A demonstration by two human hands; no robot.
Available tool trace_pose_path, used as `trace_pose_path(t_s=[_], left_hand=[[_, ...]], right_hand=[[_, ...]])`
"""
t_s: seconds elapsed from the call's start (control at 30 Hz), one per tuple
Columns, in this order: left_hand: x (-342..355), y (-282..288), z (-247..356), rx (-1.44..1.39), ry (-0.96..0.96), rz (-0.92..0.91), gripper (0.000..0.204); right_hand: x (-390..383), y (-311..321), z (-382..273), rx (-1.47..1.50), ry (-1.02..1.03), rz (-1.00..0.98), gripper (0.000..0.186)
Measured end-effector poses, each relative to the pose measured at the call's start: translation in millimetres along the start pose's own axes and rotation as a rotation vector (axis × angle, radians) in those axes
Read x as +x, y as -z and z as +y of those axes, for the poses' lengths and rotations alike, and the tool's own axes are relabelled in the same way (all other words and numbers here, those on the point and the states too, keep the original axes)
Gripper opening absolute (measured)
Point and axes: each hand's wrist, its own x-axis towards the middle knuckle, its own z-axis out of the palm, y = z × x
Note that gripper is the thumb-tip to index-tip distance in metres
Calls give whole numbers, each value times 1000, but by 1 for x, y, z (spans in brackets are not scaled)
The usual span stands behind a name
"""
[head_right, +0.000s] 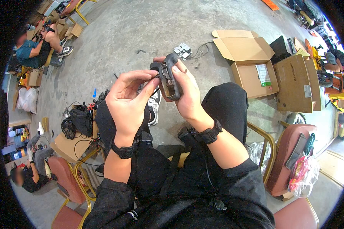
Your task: Repairing or assembling a small mechanical component using a wire stripper and a small screwdriver.
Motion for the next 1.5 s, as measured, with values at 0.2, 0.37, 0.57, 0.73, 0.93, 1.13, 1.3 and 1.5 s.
trace_pose_path(t_s=[0.2, 0.37, 0.57, 0.73, 0.93, 1.13, 1.3, 1.5], left_hand=[[0, 1, -1, 32, -55, -24, 18], [0, 3, -1, 41, -82, -27, 16], [1, 1, -2, -7, -170, -29, 17], [1, -1, 3, -107, -78, 54, 14], [1, 7, -4, 266, 126, -80, 13], [2, 4, 0, 157, 37, -82, 13], [2, 8, -3, 109, 124, -78, 15], [3, 4, -3, 94, 25, -56, 10]], right_hand=[[0, 1, 1, -11, 4, 2, 44], [-1, -2, -1, -27, -19, 27, 44], [-1, -2, -2, -7, -26, 10, 46], [0, 1, -1, 18, -14, -27, 47], [-1, -1, -2, 3, -20, -2, 46], [-1, -5, -4, -32, -24, 29, 45], [0, -2, -1, -33, -9, 1, 45], [-1, -1, -3, -56, -14, -13, 45]])
